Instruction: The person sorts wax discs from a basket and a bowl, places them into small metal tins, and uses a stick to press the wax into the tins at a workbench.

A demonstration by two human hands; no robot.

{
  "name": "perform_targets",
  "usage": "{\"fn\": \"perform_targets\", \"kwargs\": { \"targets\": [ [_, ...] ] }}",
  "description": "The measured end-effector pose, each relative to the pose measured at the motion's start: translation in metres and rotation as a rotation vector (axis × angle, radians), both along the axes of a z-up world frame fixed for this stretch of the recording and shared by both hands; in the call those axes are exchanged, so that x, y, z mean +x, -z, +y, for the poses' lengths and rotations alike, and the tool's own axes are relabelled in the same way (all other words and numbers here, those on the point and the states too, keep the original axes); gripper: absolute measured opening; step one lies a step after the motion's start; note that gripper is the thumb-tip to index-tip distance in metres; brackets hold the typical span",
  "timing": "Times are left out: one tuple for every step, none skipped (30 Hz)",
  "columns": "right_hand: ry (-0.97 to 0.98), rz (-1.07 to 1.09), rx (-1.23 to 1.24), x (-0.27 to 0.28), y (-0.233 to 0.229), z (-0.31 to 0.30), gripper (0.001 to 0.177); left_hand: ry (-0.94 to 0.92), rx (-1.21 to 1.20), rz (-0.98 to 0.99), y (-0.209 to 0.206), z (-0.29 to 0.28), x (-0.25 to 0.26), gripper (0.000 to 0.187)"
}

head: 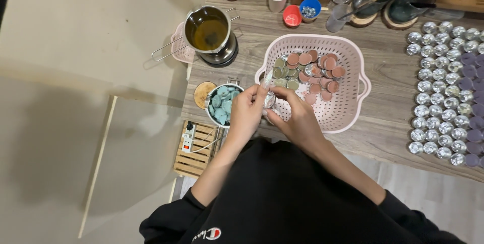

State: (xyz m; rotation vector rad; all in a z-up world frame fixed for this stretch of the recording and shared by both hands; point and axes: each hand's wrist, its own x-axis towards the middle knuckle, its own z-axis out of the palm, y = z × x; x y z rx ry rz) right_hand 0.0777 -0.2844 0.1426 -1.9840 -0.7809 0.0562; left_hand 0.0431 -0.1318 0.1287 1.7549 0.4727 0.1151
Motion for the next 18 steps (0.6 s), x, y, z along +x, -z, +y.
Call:
{"fn": "perform_targets", "kwargs": {
  "targets": [
    [0.001,-0.002,0.001,0.002,0.001,-0.003,0.053,-0.007,0.044,0.020,-0.004,-0.004,0.003,0.047],
    [0.015,-0.021,-0.008,0.004,0.002,-0.006,0.052,-0.006,0.045,0.019,-0.006,-0.007,0.006,0.047],
    [0.031,-0.039,-0.017,0.005,0.002,-0.011,0.052,-0.005,-0.005,-0.009,-0.008,-0.012,0.008,0.047],
    [0.033,-0.039,-0.018,0.007,0.003,-0.015,0.052,-0.004,-0.055,-0.036,-0.009,-0.016,0.010,0.046],
    [0.035,-0.059,-0.016,0.009,0.003,-0.019,0.052,-0.001,-0.055,-0.037,-0.008,-0.020,0.012,0.046],
    [0.038,-0.079,-0.014,0.011,0.004,-0.023,0.052,0.001,-0.054,-0.018,-0.006,-0.024,0.015,0.045],
    [0.042,-0.078,-0.014,0.013,0.004,-0.027,0.052,0.004,-0.052,0.002,-0.003,-0.028,0.016,0.044],
    [0.041,-0.090,-0.001,0.015,0.005,-0.031,0.052,0.008,-0.051,0.002,0.001,-0.031,0.018,0.044],
    [0.041,-0.102,0.012,0.017,0.005,-0.035,0.052,0.012,-0.108,-0.045,0.005,-0.036,0.019,0.043],
    [0.044,-0.101,0.014,0.018,0.006,-0.039,0.052,0.016,-0.165,-0.092,0.010,-0.040,0.021,0.043],
    [0.048,-0.095,0.022,0.020,0.006,-0.042,0.052,0.023,-0.165,-0.091,0.014,-0.043,0.023,0.043],
    [0.051,-0.089,0.030,0.022,0.006,-0.045,0.052,0.022,-0.164,-0.080,0.018,-0.045,0.025,0.042],
    [0.061,-0.088,0.031,0.024,0.007,-0.049,0.052,0.026,-0.163,-0.067,0.022,-0.049,0.027,0.041],
    [0.054,-0.108,0.038,0.027,0.009,-0.052,0.053,0.036,-0.162,-0.065,0.025,-0.051,0.030,0.041],
    [0.054,-0.129,0.039,0.030,0.009,-0.058,0.053,0.055,-0.196,-0.111,0.028,-0.054,0.034,0.038],
    [0.072,-0.128,0.033,0.033,0.010,-0.063,0.053,0.073,-0.231,-0.155,0.031,-0.057,0.038,0.036],
    [0.092,-0.100,0.032,0.035,0.012,-0.067,0.053,0.092,-0.238,-0.151,0.034,-0.060,0.041,0.036],
    [0.111,-0.072,0.032,0.037,0.013,-0.071,0.052,0.108,-0.187,-0.113,0.036,-0.063,0.043,0.037]
  ]
}}
